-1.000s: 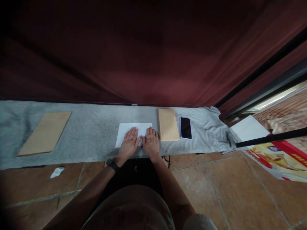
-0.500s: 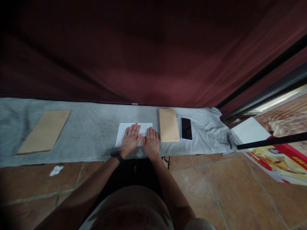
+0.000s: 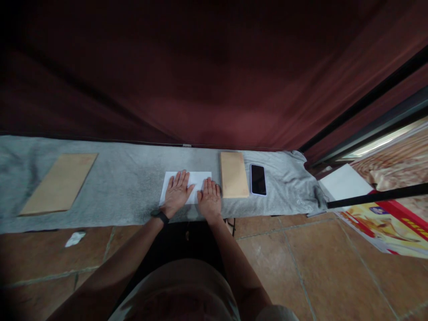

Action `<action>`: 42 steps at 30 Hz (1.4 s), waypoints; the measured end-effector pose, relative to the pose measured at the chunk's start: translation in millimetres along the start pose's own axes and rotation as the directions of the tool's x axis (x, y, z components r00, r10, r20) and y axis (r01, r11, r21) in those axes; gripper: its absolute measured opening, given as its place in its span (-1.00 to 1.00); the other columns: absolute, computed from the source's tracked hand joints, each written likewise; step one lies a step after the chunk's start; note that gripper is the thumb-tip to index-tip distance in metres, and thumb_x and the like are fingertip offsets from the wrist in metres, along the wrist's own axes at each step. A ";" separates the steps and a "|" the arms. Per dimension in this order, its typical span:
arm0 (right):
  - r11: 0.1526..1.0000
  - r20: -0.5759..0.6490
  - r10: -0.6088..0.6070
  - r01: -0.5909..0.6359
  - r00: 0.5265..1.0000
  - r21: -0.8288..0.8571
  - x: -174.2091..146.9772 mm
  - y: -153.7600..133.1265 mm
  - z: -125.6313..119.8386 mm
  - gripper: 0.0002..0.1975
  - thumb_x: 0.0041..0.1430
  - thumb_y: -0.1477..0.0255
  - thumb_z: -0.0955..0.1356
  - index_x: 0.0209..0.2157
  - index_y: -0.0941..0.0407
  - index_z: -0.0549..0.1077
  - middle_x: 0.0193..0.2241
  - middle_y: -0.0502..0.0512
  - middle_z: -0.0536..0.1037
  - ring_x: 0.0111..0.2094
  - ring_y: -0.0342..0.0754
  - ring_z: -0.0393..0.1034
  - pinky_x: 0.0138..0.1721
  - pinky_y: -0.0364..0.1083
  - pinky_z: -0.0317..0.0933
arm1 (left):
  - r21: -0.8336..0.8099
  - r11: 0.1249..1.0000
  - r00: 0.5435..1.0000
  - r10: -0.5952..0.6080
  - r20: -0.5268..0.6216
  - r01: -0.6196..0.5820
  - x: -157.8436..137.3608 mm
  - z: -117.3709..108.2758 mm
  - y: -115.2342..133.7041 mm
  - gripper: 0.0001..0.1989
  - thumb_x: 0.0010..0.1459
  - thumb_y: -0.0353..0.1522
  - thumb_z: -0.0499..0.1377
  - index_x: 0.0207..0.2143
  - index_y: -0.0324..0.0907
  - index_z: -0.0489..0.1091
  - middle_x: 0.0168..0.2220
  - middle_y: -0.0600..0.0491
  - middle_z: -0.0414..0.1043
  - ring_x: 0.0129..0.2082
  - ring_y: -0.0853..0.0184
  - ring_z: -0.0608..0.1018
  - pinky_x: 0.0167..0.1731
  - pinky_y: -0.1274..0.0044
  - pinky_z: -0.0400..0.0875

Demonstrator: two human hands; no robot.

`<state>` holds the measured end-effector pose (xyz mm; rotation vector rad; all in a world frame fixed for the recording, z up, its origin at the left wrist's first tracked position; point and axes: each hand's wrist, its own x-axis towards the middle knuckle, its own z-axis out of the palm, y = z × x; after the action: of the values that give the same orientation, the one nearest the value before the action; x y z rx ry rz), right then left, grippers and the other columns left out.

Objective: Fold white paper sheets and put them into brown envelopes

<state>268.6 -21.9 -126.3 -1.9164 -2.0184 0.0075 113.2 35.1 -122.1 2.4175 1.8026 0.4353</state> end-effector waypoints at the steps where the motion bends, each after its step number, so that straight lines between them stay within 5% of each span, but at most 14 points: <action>1: 1.000 0.006 0.003 -0.003 1.000 -0.001 0.2 -0.3 -1.0 -0.39 0.48 0.29 0.17 0.41 0.32 0.07 0.39 0.38 0.15 0.41 0.16 0.04 0.37 0.18 -0.02 | -0.005 1.000 1.000 -0.001 -0.008 0.001 -1.2 -0.3 -2.0 -0.32 0.41 -0.10 -0.16 0.42 -0.31 0.07 0.44 -0.16 0.05 0.47 0.10 0.02 0.41 0.16 -0.11; 23: 1.000 -0.022 0.005 -0.004 1.000 0.024 -1.4 -2.3 -2.5 -0.41 0.47 0.30 0.16 0.40 0.31 0.10 0.38 0.40 0.17 0.39 0.18 0.08 0.35 0.21 0.00 | -0.030 0.985 0.977 -0.175 -0.122 0.173 -52.3 -18.8 -29.2 -0.34 0.42 -0.17 -0.18 0.41 -0.41 0.06 0.42 -0.30 0.04 0.44 0.00 0.09 0.39 0.06 -0.02; 28: 1.000 -0.020 0.006 -0.006 1.000 0.014 -1.7 -1.6 -2.0 -0.41 0.48 0.30 0.16 0.40 0.31 0.11 0.38 0.39 0.17 0.39 0.18 0.09 0.36 0.20 -0.01 | -0.047 0.996 0.995 0.076 -0.068 -0.079 -70.8 -29.6 -18.8 -0.40 0.44 -0.18 -0.16 0.41 -0.28 0.08 0.44 -0.15 0.03 0.45 0.13 0.08 0.40 0.19 0.05; 32: 1.000 -0.004 0.005 -0.005 1.000 0.019 -1.3 -1.1 -5.8 -0.41 0.47 0.31 0.17 0.40 0.29 0.11 0.38 0.39 0.17 0.39 0.18 0.07 0.36 0.22 -0.03 | -0.068 0.954 0.954 0.296 0.053 -0.292 -77.4 -37.4 -12.9 -0.45 0.43 -0.18 -0.08 0.39 -0.12 0.16 0.42 -0.02 0.10 0.44 0.18 0.13 0.41 0.19 0.03; 42: 0.969 0.127 -0.222 0.204 0.967 0.140 4.1 -31.8 -8.7 -0.51 0.50 0.34 0.15 0.37 0.14 0.21 0.37 0.21 0.24 0.41 0.02 0.07 0.40 0.13 -0.04 | -0.034 0.951 0.948 0.310 0.073 -0.308 -78.0 -37.1 -13.6 -0.50 0.39 -0.25 -0.01 0.30 -0.21 0.31 0.35 -0.08 0.24 0.43 0.11 0.14 0.41 0.13 0.04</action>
<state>240.0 -22.6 -109.2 -1.6559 -2.2514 0.2174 69.9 -38.5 -103.2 2.6689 1.3831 0.3762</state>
